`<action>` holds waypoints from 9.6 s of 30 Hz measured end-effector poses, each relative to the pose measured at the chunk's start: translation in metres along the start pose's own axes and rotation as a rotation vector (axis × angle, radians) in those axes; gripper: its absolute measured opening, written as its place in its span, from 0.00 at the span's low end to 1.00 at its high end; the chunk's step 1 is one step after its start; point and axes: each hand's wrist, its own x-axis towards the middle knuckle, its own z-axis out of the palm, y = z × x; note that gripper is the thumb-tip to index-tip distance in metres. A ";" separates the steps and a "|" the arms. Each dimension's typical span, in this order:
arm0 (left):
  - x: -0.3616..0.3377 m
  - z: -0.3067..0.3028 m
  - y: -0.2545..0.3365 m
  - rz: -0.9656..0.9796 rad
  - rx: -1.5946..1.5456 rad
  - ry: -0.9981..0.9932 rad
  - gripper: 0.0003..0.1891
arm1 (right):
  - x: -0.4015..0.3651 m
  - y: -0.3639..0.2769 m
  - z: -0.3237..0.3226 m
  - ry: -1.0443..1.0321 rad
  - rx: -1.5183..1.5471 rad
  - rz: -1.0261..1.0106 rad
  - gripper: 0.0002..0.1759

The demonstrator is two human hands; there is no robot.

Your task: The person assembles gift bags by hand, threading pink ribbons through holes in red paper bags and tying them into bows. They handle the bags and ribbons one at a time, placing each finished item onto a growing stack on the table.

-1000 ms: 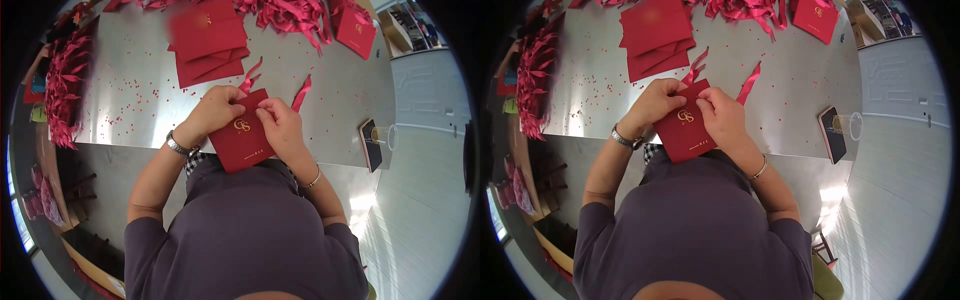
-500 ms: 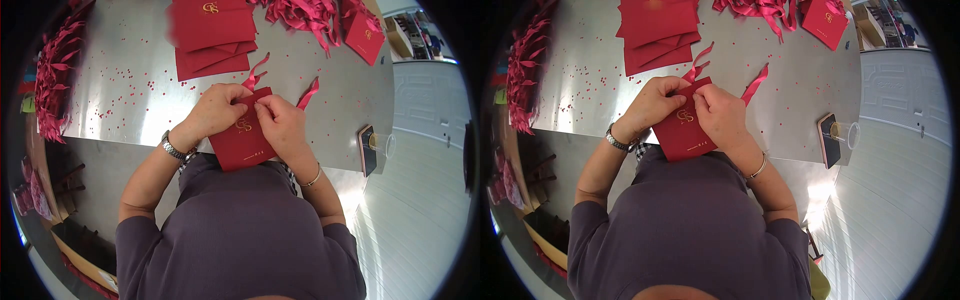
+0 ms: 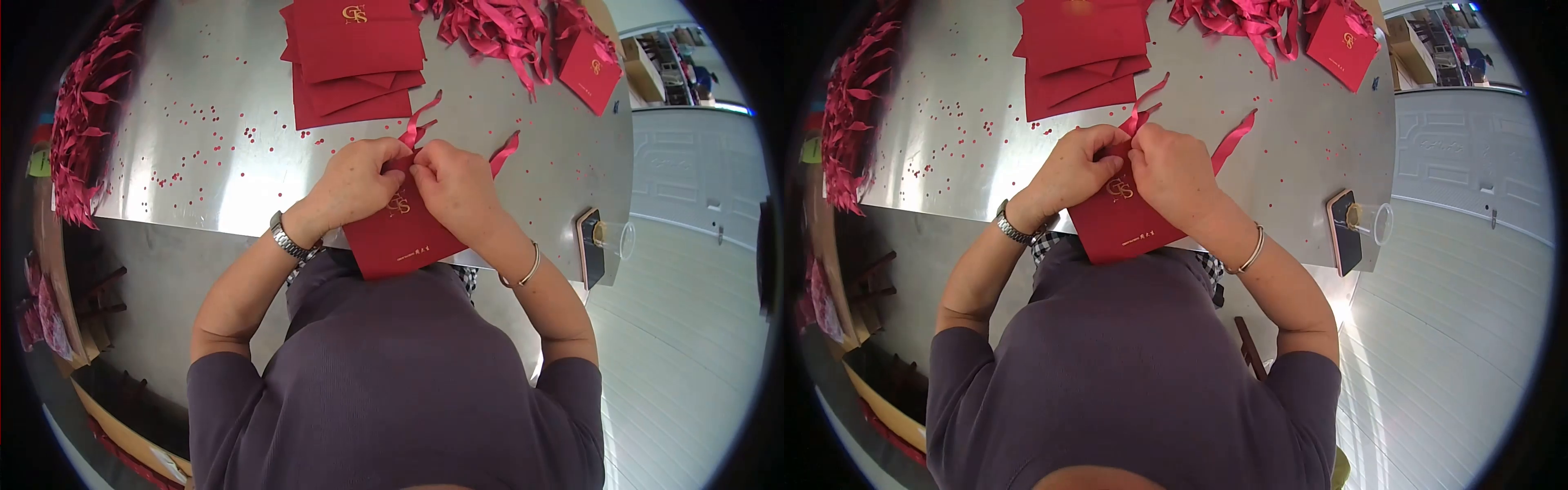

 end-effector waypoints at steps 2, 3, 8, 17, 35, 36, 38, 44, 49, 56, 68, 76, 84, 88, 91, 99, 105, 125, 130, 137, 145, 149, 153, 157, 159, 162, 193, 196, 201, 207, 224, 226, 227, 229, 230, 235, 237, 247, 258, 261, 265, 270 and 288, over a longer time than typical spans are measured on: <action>-0.002 0.001 0.002 -0.003 0.032 0.003 0.14 | 0.004 -0.004 -0.007 -0.020 0.076 0.075 0.07; -0.004 0.002 0.003 0.010 0.070 0.020 0.14 | 0.005 -0.006 -0.010 -0.040 0.155 0.151 0.08; -0.007 0.004 0.010 0.033 0.199 0.011 0.16 | 0.007 -0.007 -0.011 -0.151 0.153 0.178 0.12; -0.007 0.004 0.007 0.069 0.113 0.031 0.14 | 0.002 -0.009 -0.010 -0.159 0.301 0.198 0.11; 0.006 -0.026 -0.005 -0.124 -0.562 -0.305 0.11 | 0.007 -0.009 -0.022 -0.312 0.216 0.061 0.21; 0.010 -0.028 -0.005 -0.109 -0.556 -0.307 0.11 | 0.006 -0.010 -0.024 -0.340 0.197 0.036 0.22; 0.018 -0.030 -0.003 -0.032 -0.245 -0.314 0.11 | 0.001 -0.007 -0.018 -0.267 0.172 0.003 0.23; 0.021 -0.032 0.015 0.094 0.139 -0.364 0.07 | -0.005 -0.008 -0.018 -0.190 0.224 -0.003 0.27; 0.009 -0.023 0.008 0.198 0.387 -0.110 0.07 | -0.007 -0.003 -0.018 -0.331 0.326 0.195 0.28; -0.005 -0.033 -0.015 -0.053 0.246 0.410 0.08 | -0.012 0.004 -0.006 -0.286 0.188 0.074 0.29; -0.063 -0.026 -0.006 0.232 0.490 0.221 0.13 | -0.021 0.005 0.001 -0.215 0.103 0.005 0.25; -0.071 -0.026 -0.009 -0.104 0.024 0.242 0.10 | -0.058 0.018 -0.041 -0.073 -0.075 -0.062 0.22; -0.071 -0.042 -0.012 -0.198 0.008 0.284 0.10 | -0.099 0.011 -0.097 -0.129 0.144 0.112 0.18; -0.063 -0.038 -0.012 -0.175 0.041 0.295 0.11 | -0.115 0.017 -0.105 -0.220 0.732 0.285 0.21; -0.061 -0.035 -0.006 -0.151 0.164 0.318 0.11 | -0.124 0.029 -0.102 -0.234 1.050 0.174 0.23; -0.063 -0.036 -0.013 -0.255 -0.083 0.188 0.13 | -0.118 0.006 -0.088 0.097 1.292 0.087 0.23; -0.069 -0.038 0.000 -0.183 -0.122 0.189 0.14 | -0.070 -0.034 -0.074 0.262 0.567 -0.253 0.07; -0.071 -0.054 -0.019 -0.235 -0.290 0.067 0.07 | -0.008 -0.040 0.048 -0.261 0.308 0.000 0.16; -0.072 -0.051 -0.017 -0.248 -0.227 0.062 0.04 | -0.003 -0.042 0.049 -0.291 0.331 0.062 0.17; -0.077 -0.041 -0.020 -0.084 -0.092 0.186 0.04 | 0.011 -0.054 0.043 -0.322 -0.002 -0.121 0.14; -0.079 -0.045 -0.015 0.057 0.025 0.214 0.07 | 0.027 -0.055 0.036 -0.407 -0.207 -0.268 0.13; -0.074 -0.062 -0.015 0.150 -0.043 0.119 0.09 | 0.013 -0.058 0.030 -0.287 -0.112 -0.186 0.15; -0.060 -0.088 0.005 0.160 0.066 -0.005 0.07 | 0.007 -0.064 0.029 -0.165 -0.046 -0.241 0.17; -0.049 -0.087 0.006 -0.003 0.057 -0.141 0.07 | 0.002 -0.063 0.035 -0.133 -0.062 -0.202 0.16; -0.048 -0.090 0.009 -0.040 0.141 -0.214 0.06 | 0.004 -0.063 0.041 -0.135 -0.058 -0.179 0.14; -0.043 -0.091 0.006 -0.040 0.324 -0.319 0.06 | -0.004 -0.061 0.050 -0.093 -0.049 -0.173 0.13; -0.067 -0.076 -0.009 0.251 0.784 -0.078 0.04 | -0.027 -0.026 0.029 -0.341 0.182 -0.275 0.07; -0.067 -0.077 -0.013 0.309 0.800 0.053 0.05 | -0.027 -0.015 0.026 -0.422 0.409 -0.072 0.07; -0.059 -0.094 -0.023 0.179 0.865 0.294 0.04 | -0.023 -0.016 0.027 -0.391 0.394 -0.037 0.09; -0.037 -0.102 -0.034 0.108 0.955 0.679 0.05 | -0.023 -0.021 0.028 -0.265 0.485 0.070 0.12; -0.054 -0.087 -0.036 0.097 0.650 0.640 0.09 | -0.010 -0.023 0.023 -0.058 0.163 -0.170 0.13; -0.049 -0.083 -0.030 0.215 0.588 0.701 0.15 | -0.009 -0.017 0.029 -0.020 0.142 -0.196 0.10; -0.045 -0.079 -0.025 0.333 0.591 0.717 0.18 | -0.009 -0.014 0.032 0.019 0.126 -0.219 0.07; -0.034 -0.067 -0.012 0.384 0.602 0.593 0.14 | -0.008 -0.012 0.037 0.064 0.127 -0.268 0.06; -0.028 -0.063 -0.009 0.388 0.618 0.510 0.13 | -0.008 -0.011 0.039 0.108 0.134 -0.318 0.06; -0.001 -0.059 -0.011 0.242 0.740 0.272 0.08 | -0.011 0.000 0.044 0.169 0.183 -0.357 0.05; 0.003 -0.062 -0.013 0.215 0.776 0.171 0.06 | -0.011 0.000 0.045 0.178 0.199 -0.334 0.05; 0.012 -0.053 -0.021 0.202 0.909 0.359 0.02 | -0.011 0.003 0.044 0.116 0.195 -0.339 0.11; -0.039 -0.071 -0.002 0.167 0.412 0.564 0.06 | -0.012 0.001 0.039 0.082 0.303 -0.192 0.14; -0.049 -0.045 0.006 0.275 0.555 0.442 0.13 | -0.012 0.000 0.040 0.112 0.324 -0.191 0.13; -0.037 -0.024 0.005 0.238 0.655 0.507 0.12 | -0.014 -0.002 0.039 0.104 0.324 -0.189 0.13; -0.025 -0.015 0.021 0.122 0.856 0.453 0.06 | -0.018 0.002 0.047 0.161 0.260 -0.234 0.12; -0.003 -0.049 -0.005 0.083 0.728 0.303 0.05 | -0.016 0.000 0.045 0.186 0.132 -0.266 0.18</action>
